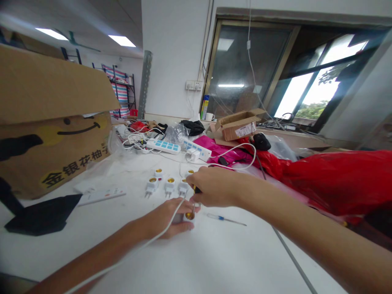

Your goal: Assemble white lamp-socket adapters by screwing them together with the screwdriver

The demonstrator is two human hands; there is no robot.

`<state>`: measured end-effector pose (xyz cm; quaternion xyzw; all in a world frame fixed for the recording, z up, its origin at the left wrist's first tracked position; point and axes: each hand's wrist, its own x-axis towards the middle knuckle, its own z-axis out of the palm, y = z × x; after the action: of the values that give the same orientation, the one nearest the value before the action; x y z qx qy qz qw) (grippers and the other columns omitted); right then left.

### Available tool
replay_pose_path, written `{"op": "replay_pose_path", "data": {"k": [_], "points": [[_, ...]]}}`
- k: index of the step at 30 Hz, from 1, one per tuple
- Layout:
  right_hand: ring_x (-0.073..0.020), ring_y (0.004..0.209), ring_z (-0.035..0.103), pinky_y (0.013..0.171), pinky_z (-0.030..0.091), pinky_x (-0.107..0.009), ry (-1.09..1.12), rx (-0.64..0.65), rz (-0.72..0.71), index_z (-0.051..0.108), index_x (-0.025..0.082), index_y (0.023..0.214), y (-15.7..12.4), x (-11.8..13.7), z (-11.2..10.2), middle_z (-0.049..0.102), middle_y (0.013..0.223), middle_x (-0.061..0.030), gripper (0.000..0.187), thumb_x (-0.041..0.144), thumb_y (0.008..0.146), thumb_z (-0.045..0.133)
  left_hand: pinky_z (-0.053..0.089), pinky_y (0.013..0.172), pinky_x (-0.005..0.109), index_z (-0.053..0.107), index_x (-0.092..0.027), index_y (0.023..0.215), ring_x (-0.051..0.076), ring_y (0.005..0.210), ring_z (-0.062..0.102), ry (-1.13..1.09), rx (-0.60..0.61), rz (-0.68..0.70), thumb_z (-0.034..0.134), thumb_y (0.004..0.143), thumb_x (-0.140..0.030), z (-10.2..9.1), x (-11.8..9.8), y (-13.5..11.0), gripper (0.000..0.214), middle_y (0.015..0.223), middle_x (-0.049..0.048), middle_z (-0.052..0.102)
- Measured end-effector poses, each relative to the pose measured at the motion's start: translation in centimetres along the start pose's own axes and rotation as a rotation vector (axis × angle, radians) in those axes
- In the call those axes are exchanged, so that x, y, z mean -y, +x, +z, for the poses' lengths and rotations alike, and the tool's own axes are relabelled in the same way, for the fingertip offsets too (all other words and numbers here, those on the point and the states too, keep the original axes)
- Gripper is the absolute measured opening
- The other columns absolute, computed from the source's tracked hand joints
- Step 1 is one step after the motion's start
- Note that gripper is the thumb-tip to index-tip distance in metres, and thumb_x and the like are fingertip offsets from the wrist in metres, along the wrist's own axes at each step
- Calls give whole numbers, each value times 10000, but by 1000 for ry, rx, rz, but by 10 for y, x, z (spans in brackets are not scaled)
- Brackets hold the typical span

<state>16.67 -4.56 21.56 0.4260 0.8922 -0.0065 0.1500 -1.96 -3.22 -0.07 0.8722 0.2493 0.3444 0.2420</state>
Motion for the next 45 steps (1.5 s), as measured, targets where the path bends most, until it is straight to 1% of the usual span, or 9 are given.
{"op": "replay_pose_path", "data": {"k": [7,13,23,28,34,37,40,43,45], "points": [[-288,879,739,607,396,-306,-56,83,-12,757,200,1250,3,0,-4,765,1081,-126,304,410,1031,754,547,1139,416,781,-215,1393,286,1212,765,-5,-1,-8,793,1005,-419,2,2,0,439,1327,123,825],[-263,956,717,660,408,-302,-28,71,-68,776,215,1108,-1,5,-7,754,1080,-99,141,317,1016,745,523,1178,439,766,-203,1408,285,1213,764,-11,10,-18,795,999,-405,3,4,0,457,1266,119,843],[-269,863,712,632,431,-309,-47,148,4,768,148,1217,10,-3,-10,748,1086,-130,435,505,969,803,526,1176,468,751,-207,1429,298,1284,739,-27,6,8,788,993,-332,0,-11,0,455,1311,123,832],[-271,987,716,707,453,-304,-43,140,-84,799,202,1160,6,-1,-10,761,1106,-99,305,439,968,809,521,1209,499,749,-173,1413,327,1354,712,-7,-18,-55,829,970,-348,1,-16,-9,483,1445,167,769],[-290,933,737,695,477,-322,-69,147,-17,833,138,1193,8,0,-9,781,1137,-158,443,531,1005,755,525,1220,468,773,-222,1369,303,1352,717,30,-29,-101,833,983,-365,2,-23,-11,416,1448,133,770],[-284,866,736,633,462,-323,-81,172,4,812,138,1252,6,2,-12,778,1150,-160,514,574,985,768,494,1266,518,710,-212,1472,339,1423,666,69,-27,-121,836,978,-355,2,-29,-15,530,1513,163,723],[-295,894,738,623,441,-323,-80,177,-3,792,193,1275,1,2,-12,772,1152,-134,471,562,982,776,436,1307,639,493,-211,1673,420,1552,534,144,-85,-168,825,968,-308,7,-39,-43,786,1680,211,560],[-299,947,741,642,446,-327,-52,175,-25,788,268,1294,-4,-1,-8,765,1198,-109,434,585,1000,753,537,1255,601,377,-409,1716,369,1501,600,278,-325,-211,690,1047,-295,24,-54,-99,747,1641,97,616],[-299,965,734,650,457,-336,-32,159,-35,800,290,1273,-4,-3,-6,761,1218,-98,443,637,1007,731,636,1147,555,394,-559,1670,342,1416,670,215,-326,-283,638,1083,-322,40,-67,-139,679,1550,25,690]]}}
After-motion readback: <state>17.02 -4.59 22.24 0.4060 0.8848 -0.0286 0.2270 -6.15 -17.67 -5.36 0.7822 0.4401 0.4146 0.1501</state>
